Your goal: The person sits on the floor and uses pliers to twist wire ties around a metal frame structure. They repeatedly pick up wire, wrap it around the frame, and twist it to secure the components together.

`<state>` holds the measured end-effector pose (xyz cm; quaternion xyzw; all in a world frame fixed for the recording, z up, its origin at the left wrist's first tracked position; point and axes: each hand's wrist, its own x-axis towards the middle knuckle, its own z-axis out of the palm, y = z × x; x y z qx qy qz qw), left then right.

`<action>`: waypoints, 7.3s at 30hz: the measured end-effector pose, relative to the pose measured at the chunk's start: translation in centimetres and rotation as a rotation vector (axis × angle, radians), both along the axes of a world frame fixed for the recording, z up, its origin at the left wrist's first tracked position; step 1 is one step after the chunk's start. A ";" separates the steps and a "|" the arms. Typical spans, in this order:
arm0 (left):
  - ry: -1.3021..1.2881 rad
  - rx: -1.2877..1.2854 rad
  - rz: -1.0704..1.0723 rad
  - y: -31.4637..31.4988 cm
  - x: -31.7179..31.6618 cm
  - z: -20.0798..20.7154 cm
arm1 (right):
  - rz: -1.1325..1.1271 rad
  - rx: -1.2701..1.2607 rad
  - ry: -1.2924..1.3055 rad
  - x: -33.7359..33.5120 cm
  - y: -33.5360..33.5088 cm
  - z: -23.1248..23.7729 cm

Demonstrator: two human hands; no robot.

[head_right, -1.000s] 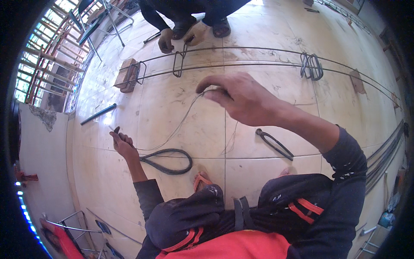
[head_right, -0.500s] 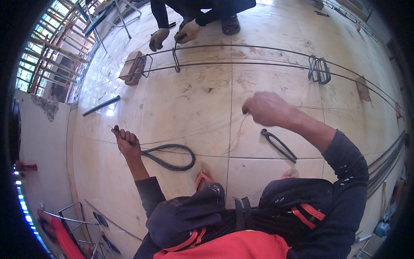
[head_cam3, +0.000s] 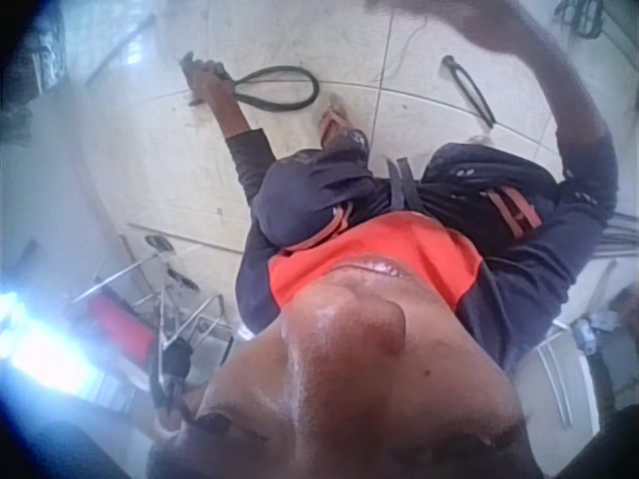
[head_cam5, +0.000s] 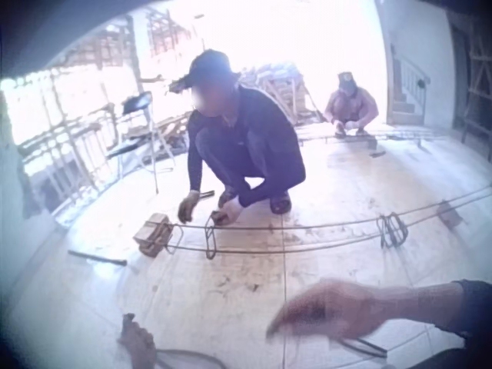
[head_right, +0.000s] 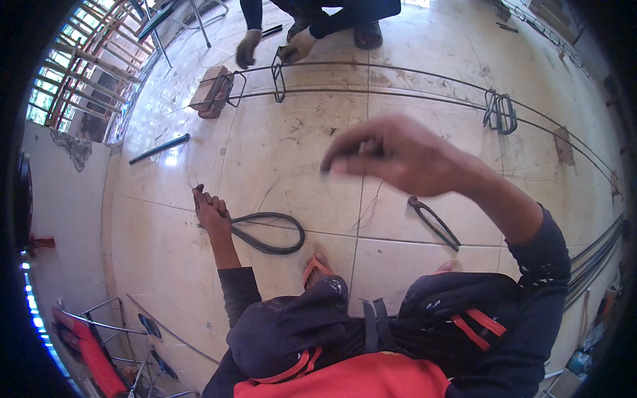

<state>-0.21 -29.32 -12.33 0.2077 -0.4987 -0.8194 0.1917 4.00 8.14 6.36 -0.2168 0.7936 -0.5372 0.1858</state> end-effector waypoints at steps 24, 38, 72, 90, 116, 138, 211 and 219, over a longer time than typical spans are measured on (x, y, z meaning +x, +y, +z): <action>-0.033 0.080 -0.185 3.4 0.2 0.8 | -0.308 0.078 0.176 -2.3 -1.0 -2.3; 0.016 -0.032 -0.046 2.6 0.0 0.7 | 0.964 0.678 -0.329 6.5 -1.3 -16.2; 0.184 0.371 -0.040 -2.3 0.3 1.1 | -0.301 0.118 0.469 -2.6 -1.1 -4.2; 0.114 0.450 -0.089 -0.9 0.0 0.2 | -0.471 0.420 0.575 -5.6 1.6 -6.5; 0.096 -0.211 0.126 2.5 -1.3 1.4 | 0.941 0.155 -0.451 6.3 -4.7 -9.4; -0.020 0.221 0.082 -2.2 -0.6 -1.4 | 0.248 -0.195 -0.420 -0.5 -4.6 -1.4; 0.019 0.011 -0.206 2.0 -1.1 -0.6 | -0.410 0.543 0.308 -6.7 2.1 -8.9; 0.002 0.104 -0.200 1.8 -0.9 -1.7 | 1.082 0.283 -0.576 6.0 -3.9 -14.4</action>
